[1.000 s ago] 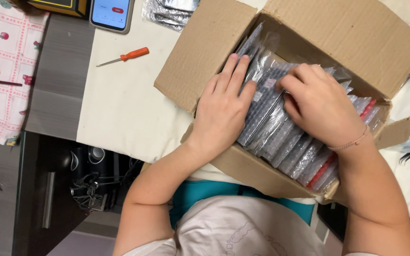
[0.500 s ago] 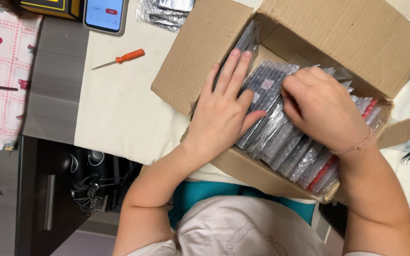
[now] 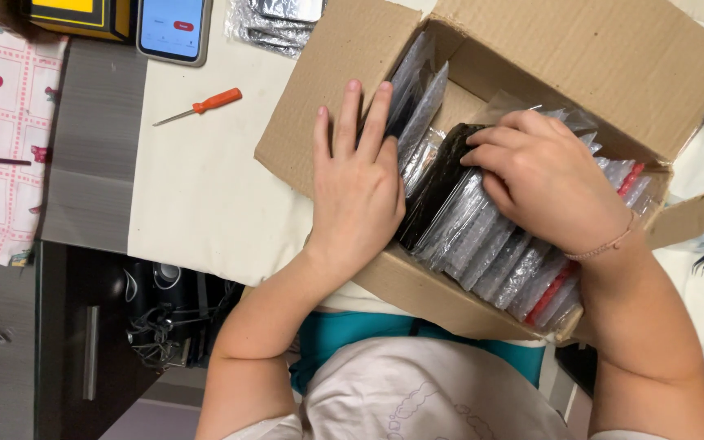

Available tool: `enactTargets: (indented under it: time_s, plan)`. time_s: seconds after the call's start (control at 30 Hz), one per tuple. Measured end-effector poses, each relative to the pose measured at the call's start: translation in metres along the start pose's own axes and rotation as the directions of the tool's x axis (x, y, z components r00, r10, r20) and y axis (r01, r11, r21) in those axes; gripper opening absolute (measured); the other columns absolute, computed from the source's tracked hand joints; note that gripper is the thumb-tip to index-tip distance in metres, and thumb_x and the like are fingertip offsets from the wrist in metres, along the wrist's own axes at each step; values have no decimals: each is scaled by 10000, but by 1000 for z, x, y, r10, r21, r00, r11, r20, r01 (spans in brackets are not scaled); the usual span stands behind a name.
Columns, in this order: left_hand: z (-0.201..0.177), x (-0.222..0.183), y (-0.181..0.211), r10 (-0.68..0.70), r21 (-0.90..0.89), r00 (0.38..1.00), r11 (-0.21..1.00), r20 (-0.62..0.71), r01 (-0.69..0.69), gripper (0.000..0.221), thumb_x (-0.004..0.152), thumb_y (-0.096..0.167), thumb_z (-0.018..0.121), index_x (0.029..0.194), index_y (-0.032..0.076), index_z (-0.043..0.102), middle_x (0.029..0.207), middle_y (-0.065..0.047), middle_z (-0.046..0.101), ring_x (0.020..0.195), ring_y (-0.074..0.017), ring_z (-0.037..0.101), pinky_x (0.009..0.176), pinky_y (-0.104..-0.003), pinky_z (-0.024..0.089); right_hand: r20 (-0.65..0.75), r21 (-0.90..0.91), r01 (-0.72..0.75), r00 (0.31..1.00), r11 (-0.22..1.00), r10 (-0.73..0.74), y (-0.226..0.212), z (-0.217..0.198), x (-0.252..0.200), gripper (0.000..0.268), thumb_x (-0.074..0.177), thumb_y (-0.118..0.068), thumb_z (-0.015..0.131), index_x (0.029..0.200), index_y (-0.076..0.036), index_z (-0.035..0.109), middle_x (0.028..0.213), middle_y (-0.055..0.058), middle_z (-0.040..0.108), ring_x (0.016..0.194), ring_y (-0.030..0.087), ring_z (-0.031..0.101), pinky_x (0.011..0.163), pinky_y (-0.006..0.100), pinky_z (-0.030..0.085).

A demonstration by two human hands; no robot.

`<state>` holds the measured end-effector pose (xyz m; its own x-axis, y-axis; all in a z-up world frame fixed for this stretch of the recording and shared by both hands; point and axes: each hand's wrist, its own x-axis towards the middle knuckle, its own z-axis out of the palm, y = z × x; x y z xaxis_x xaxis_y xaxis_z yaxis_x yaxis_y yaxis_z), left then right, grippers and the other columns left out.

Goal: Unboxing and inspecting a shipment of mobile phone screen replacement parts

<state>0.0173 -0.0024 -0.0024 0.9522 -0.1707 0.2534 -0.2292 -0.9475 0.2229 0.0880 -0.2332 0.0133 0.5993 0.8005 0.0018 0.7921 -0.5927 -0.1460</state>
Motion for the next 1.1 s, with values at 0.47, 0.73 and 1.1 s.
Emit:
enactTargets:
  time_s: [0.47, 0.73, 1.1]
  plan:
    - [1, -5, 10, 87, 29, 993, 996, -81, -85, 139, 985, 65, 575, 1099, 107, 642, 1577, -136, 425, 1372, -271, 456, 1116, -502, 340, 106, 74, -145, 985, 987, 137, -6, -15, -7, 90, 975, -204, 638, 1035, -151, 679, 973, 56, 612, 955, 299, 598, 856, 416, 497]
    - [18, -6, 9, 267, -96, 954, 962, 137, -255, 405, 895, 620, 677, 806, 225, 693, 780, 6, 686, 738, -233, 679, 696, -399, 438, 53, 171, -136, 990, 976, 129, 4, -9, -21, 221, 981, -230, 716, 844, -59, 684, 1067, 87, 660, 1032, 300, 626, 949, 420, 500]
    - [17, -7, 10, 189, -75, 972, 981, 139, -180, 162, 866, 286, 577, 815, 155, 659, 636, -2, 675, 513, -248, 656, 610, -380, 462, -36, 113, -78, 996, 991, 82, 1, -6, -22, 124, 988, -220, 710, 1050, -137, 778, 1284, 117, 677, 1234, 330, 635, 1049, 454, 505]
